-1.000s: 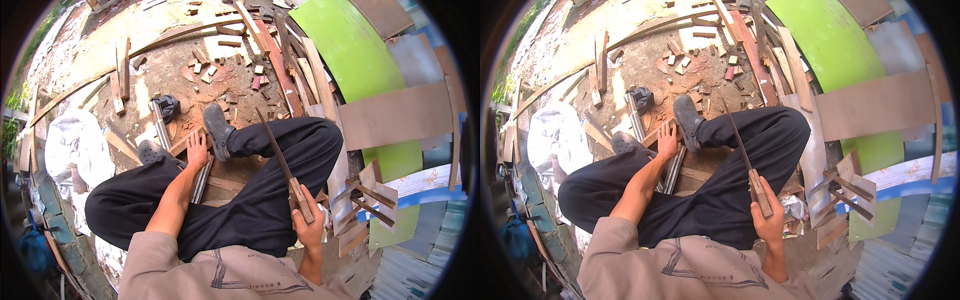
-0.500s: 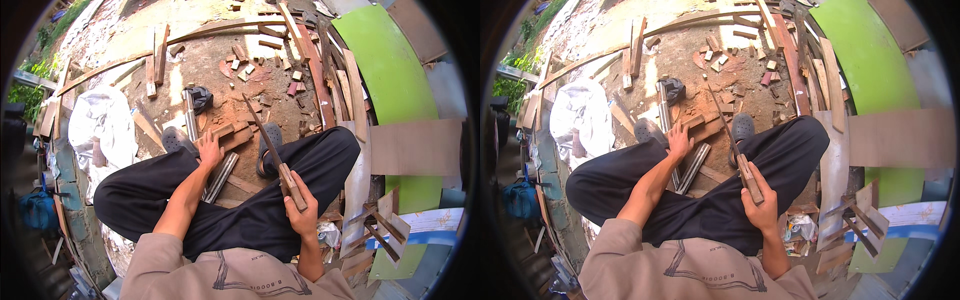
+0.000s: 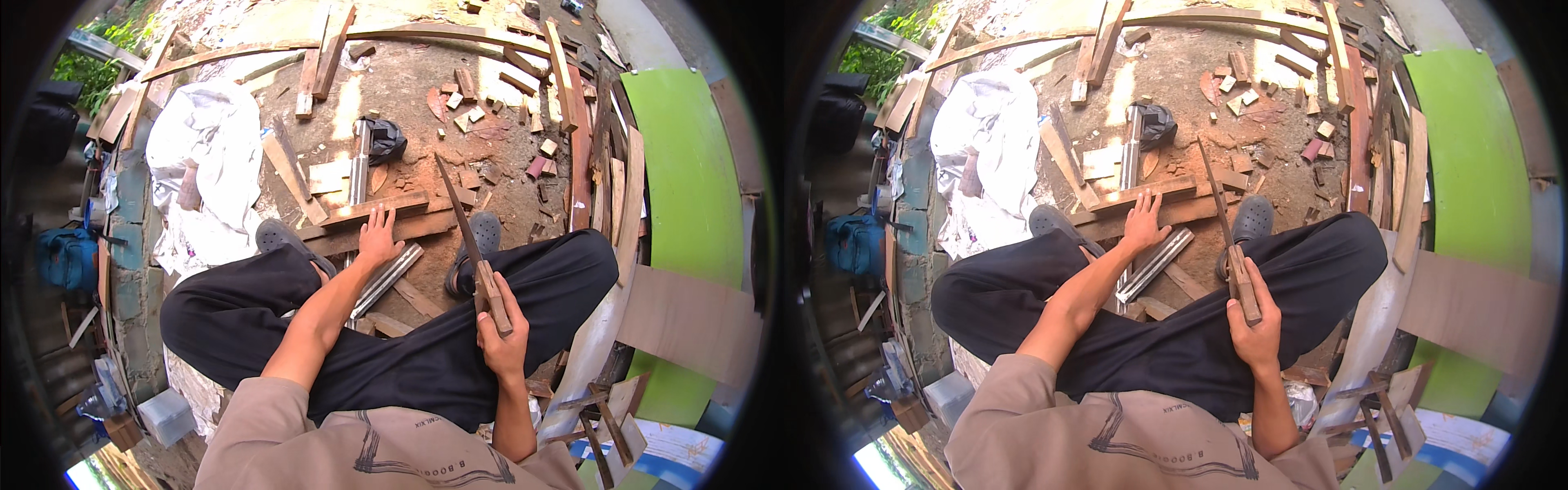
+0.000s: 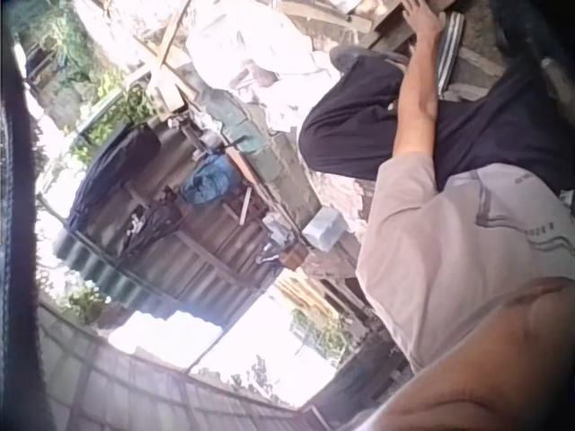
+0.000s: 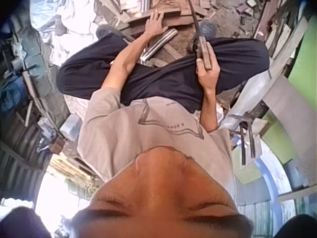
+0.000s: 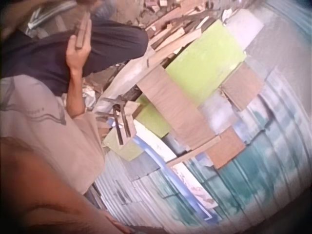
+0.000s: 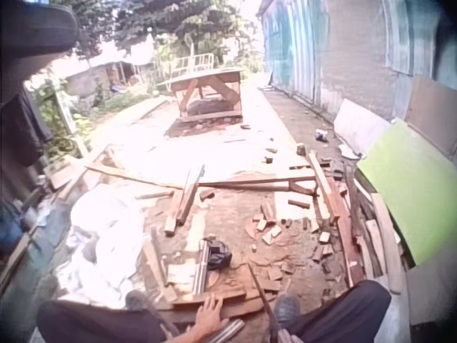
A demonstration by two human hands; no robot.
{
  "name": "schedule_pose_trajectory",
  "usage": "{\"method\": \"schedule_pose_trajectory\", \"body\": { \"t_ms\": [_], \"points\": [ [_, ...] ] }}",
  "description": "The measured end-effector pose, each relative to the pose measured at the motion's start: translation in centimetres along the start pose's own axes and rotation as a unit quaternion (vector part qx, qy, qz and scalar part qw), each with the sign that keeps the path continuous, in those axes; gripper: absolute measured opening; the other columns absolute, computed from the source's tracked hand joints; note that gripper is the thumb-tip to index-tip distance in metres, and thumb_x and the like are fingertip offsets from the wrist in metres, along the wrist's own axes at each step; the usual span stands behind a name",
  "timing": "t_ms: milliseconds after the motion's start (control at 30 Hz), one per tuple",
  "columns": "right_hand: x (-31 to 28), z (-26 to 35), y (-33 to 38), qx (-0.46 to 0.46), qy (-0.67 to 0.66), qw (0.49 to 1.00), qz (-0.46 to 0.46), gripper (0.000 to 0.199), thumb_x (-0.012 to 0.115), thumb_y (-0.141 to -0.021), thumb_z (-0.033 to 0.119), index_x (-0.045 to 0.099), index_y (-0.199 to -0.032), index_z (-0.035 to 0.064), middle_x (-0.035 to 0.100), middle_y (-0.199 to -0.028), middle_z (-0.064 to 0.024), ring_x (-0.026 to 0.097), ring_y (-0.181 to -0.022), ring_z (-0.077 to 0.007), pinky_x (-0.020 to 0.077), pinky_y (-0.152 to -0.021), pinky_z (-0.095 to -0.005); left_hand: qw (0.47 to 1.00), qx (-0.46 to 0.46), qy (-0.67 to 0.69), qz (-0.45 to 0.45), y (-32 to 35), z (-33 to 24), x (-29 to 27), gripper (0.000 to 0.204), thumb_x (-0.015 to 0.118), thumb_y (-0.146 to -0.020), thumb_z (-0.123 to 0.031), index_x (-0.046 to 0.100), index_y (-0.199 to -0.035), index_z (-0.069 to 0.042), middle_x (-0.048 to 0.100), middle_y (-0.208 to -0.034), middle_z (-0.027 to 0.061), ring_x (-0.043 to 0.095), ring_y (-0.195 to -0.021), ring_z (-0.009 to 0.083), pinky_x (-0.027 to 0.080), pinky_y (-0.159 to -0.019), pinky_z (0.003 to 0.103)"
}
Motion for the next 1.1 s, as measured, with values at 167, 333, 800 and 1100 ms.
{"method": "schedule_pose_trajectory", "body": {
  "t_ms": [167, 333, 800, 1100],
  "points": [
    [1.1, -0.4, -0.8, 0.018, 0.024, 0.999, 0.018, 0.060, 0.057, -0.087, -0.001, 0.047, -0.146, -0.0061, 0.064, -0.132, -0.0203, 0.063, -0.115, -0.0223, 0.0468, -0.100, -0.0309, 0.991, -0.003, 0.018, -0.132, 1.5, 1.4, -0.9, 0.095, 0.073, -0.085, -0.041, 0.023, -0.159, -0.007, 0.020, -0.166, 0.0169, 0.016, -0.154, 0.0347, 0.019, -0.123, 0.053],
    [1.9, -0.4, -1.4, 0.068, 0.020, 0.997, 0.022, 0.061, 0.056, -0.089, -0.002, 0.045, -0.149, -0.0028, 0.069, -0.101, -0.0105, 0.062, -0.070, -0.0094, 0.0504, -0.062, -0.0225, 0.974, 0.040, 0.012, -0.225, 1.3, 2.7, -3.4, 0.087, 0.076, -0.082, -0.043, 0.036, -0.149, -0.003, 0.037, -0.154, 0.0168, 0.034, -0.142, 0.0355, 0.027, -0.117, 0.051],
    [2.4, -0.8, -2.4, 0.089, 0.012, 0.996, -0.012, 0.064, 0.053, -0.089, -0.002, 0.040, -0.152, -0.0025, 0.061, -0.084, -0.0059, 0.047, -0.050, -0.0059, 0.0412, -0.046, -0.0217, 0.960, 0.048, 0.067, -0.268, -1.2, 4.4, -5.8, 0.054, 0.081, -0.079, -0.037, 0.066, -0.122, -0.009, 0.055, -0.112, 0.0107, 0.056, -0.109, 0.0312, 0.047, -0.088, 0.045],
    [2.5, -1.3, -2.4, 0.101, 0.006, 0.995, -0.009, 0.062, 0.055, -0.090, -0.002, 0.042, -0.151, -0.0013, 0.062, -0.085, -0.0041, 0.048, -0.053, -0.0052, 0.0403, -0.047, -0.0208, 0.961, 0.070, 0.108, -0.244, -2.7, 4.7, -5.3, 0.053, 0.081, -0.078, -0.040, 0.065, -0.118, -0.007, 0.061, -0.127, 0.0154, 0.058, -0.120, 0.0342, 0.047, -0.096, 0.047]
  ]
}}
Point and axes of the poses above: each hand's wrist, its own y-axis away from the middle knuckle, its own x-axis out of the palm, z = x × y, the point moved 9 cm from there along -y, towards the middle knuckle
